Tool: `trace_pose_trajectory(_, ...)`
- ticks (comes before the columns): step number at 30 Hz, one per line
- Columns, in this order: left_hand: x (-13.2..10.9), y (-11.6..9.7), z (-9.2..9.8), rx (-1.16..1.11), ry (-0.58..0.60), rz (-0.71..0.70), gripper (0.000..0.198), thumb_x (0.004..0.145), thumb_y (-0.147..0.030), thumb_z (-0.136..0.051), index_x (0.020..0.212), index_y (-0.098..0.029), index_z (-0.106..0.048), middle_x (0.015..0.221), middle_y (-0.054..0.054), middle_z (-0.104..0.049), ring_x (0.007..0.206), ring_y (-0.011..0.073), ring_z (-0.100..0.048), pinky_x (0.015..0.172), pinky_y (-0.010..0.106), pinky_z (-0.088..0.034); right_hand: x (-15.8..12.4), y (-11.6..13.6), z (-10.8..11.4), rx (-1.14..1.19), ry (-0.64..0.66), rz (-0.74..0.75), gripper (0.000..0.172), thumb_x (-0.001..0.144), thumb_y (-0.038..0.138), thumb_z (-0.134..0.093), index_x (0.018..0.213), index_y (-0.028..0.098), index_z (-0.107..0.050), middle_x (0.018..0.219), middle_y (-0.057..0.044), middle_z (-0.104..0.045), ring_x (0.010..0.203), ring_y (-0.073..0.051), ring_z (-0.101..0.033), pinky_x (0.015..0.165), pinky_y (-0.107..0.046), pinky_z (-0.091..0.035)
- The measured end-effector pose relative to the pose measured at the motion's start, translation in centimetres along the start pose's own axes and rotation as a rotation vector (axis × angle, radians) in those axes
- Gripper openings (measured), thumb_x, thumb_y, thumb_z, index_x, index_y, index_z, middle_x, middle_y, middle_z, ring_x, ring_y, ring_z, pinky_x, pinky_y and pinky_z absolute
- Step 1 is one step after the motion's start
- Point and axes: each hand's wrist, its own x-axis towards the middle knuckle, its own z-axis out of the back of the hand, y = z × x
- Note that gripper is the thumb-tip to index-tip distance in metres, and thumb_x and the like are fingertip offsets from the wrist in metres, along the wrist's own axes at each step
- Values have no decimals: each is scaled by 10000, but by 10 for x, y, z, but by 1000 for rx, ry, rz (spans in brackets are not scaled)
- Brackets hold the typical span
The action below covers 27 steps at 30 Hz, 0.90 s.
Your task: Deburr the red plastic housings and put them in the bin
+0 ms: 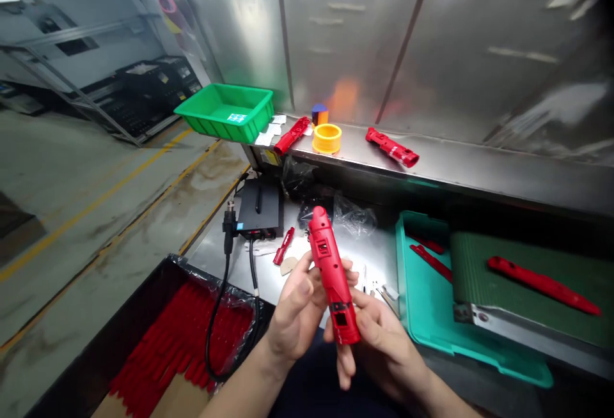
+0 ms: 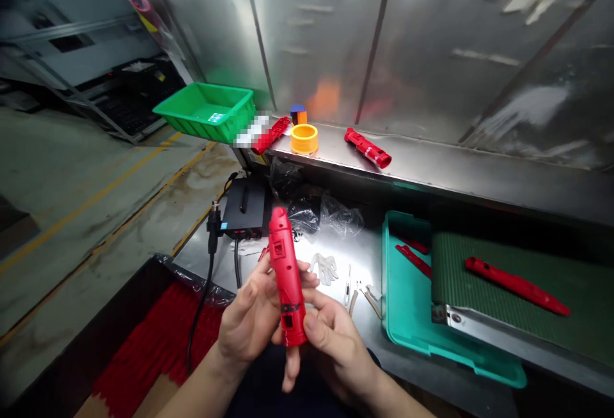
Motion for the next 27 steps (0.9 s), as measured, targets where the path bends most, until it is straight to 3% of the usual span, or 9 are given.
trace_pose_trajectory(3, -3, 4, 3, -55, -122, -21, 493, 793, -515, -861, 1148, -210, -706, 952, 83, -760, 940, 309, -762, 871, 451, -622, 4, -22, 21, -44, 24, -198, 690, 879, 695, -769, 1309, 182, -605, 863, -87, -759, 488, -167, -677, 456, -267, -574)
trace_pose_trajectory(6, -15, 3, 21, -72, -403, -140, 450, 804, -432, -875, 1134, -202, -674, 842, 25, -700, 799, 247, -741, 792, 415, -640, 20, -40, 56, -556, -63, -191, 723, 895, 857, -583, 1123, 171, -601, 748, -86, -737, 527, -236, -720, 495, -320, -586)
trace_pose_trajectory(10, -50, -9, 69, -54, -816, -258, 433, 780, -335, -903, 1090, -175, -647, 837, 9, -693, 682, 170, -676, 669, 335, -643, 80, -55, 89, -976, -62, -87, 477, 1031, 668, -535, 916, 204, -548, 725, -73, -715, 663, -250, -746, 678, -375, -623)
trace_pose_trajectory(14, -88, -25, 126, -156, -1117, -192, 229, 908, -216, -740, 1099, -138, -640, 958, 113, -757, 771, 216, -729, 657, 360, -654, 171, -91, 70, -1379, 119, 15, 314, 1068, 436, -533, 1151, 153, -639, 1098, -154, -739, 879, -268, -754, 857, -447, -630)
trace_pose_trajectory(16, -101, -35, 149, -226, -1170, -146, 242, 952, -204, -677, 1179, -137, -628, 1058, 157, -770, 833, 236, -752, 667, 375, -661, 222, -118, 48, -1605, 248, 48, 265, 1043, 292, -618, 1266, 150, -640, 1314, -164, -672, 1018, -265, -730, 973, -474, -601)
trace_pose_trajectory(18, -108, -47, 167, -252, -1183, -136, 304, 965, -229, -665, 1256, -159, -610, 1104, 152, -770, 847, 241, -761, 616, 349, -649, 273, -146, 25, -1832, 368, 70, 336, 1028, 227, -677, 1353, 165, -616, 1460, -148, -585, 1188, -291, -669, 1062, -525, -556)
trace_pose_trajectory(22, -117, -73, 191, -171, -1122, -257, 412, 900, -345, -763, 1254, -197, -611, 1002, 88, -766, 727, 218, -721, 425, 264, -542, 356, -195, -5, -2210, 553, 46, 407, 1041, 260, -702, 1423, 189, -582, 1485, -129, -562, 1215, -305, -652, 1032, -538, -580)
trace_pose_trajectory(24, -121, -86, 199, -118, -1065, -331, 414, 859, -412, -814, 1171, -196, -647, 947, 60, -752, 681, 190, -684, 415, 248, -526, 381, -212, -12, -2330, 621, 19, 376, 1042, 281, -708, 1389, 178, -604, 1428, -125, -599, 1154, -286, -679, 965, -493, -618)
trace_pose_trajectory(27, -126, -104, 205, -49, -1006, -359, 389, 853, -483, -821, 1055, -176, -693, 810, 29, -714, 595, 149, -624, 446, 240, -527, 396, -223, -16, -2400, 698, 28, 294, 1038, 296, -718, 1288, 155, -655, 1313, -109, -658, 1067, -254, -704, 895, -439, -640)
